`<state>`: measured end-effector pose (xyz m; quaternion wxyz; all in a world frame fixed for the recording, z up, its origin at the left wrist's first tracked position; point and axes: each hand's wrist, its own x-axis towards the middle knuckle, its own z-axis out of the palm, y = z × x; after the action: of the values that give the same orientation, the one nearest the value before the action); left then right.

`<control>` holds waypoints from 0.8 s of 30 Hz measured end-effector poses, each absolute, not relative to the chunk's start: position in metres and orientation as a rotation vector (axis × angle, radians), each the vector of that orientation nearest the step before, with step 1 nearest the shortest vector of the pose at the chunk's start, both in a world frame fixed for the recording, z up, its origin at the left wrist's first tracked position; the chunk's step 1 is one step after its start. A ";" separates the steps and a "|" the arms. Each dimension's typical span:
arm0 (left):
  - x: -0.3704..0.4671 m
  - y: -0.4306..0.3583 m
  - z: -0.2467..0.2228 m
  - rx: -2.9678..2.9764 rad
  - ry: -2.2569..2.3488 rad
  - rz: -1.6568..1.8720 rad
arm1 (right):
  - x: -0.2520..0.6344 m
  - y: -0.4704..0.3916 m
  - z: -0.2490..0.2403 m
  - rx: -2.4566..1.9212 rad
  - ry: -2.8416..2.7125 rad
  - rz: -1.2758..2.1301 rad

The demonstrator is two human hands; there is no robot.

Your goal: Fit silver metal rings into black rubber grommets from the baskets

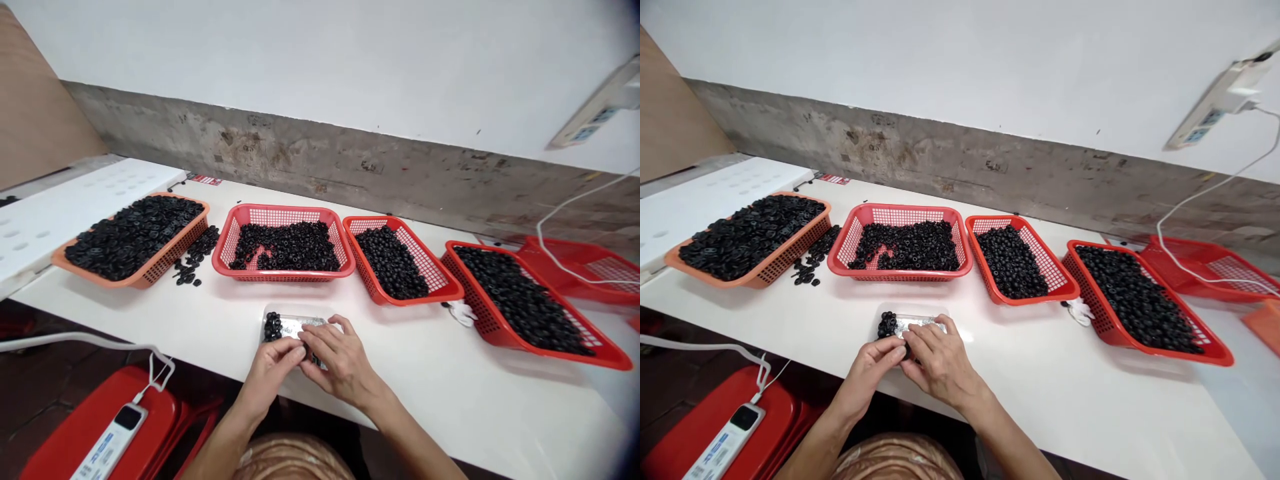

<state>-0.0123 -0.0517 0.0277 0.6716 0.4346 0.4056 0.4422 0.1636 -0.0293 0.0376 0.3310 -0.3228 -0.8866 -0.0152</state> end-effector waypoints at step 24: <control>-0.011 -0.055 0.025 1.026 0.885 0.930 | 0.167 -0.023 0.035 -0.583 -2.464 -0.111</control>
<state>-0.0109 -0.0546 0.0253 0.6810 0.4570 0.3945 0.4144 0.1675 -0.0230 0.0351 0.2989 -0.2194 -0.9278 -0.0416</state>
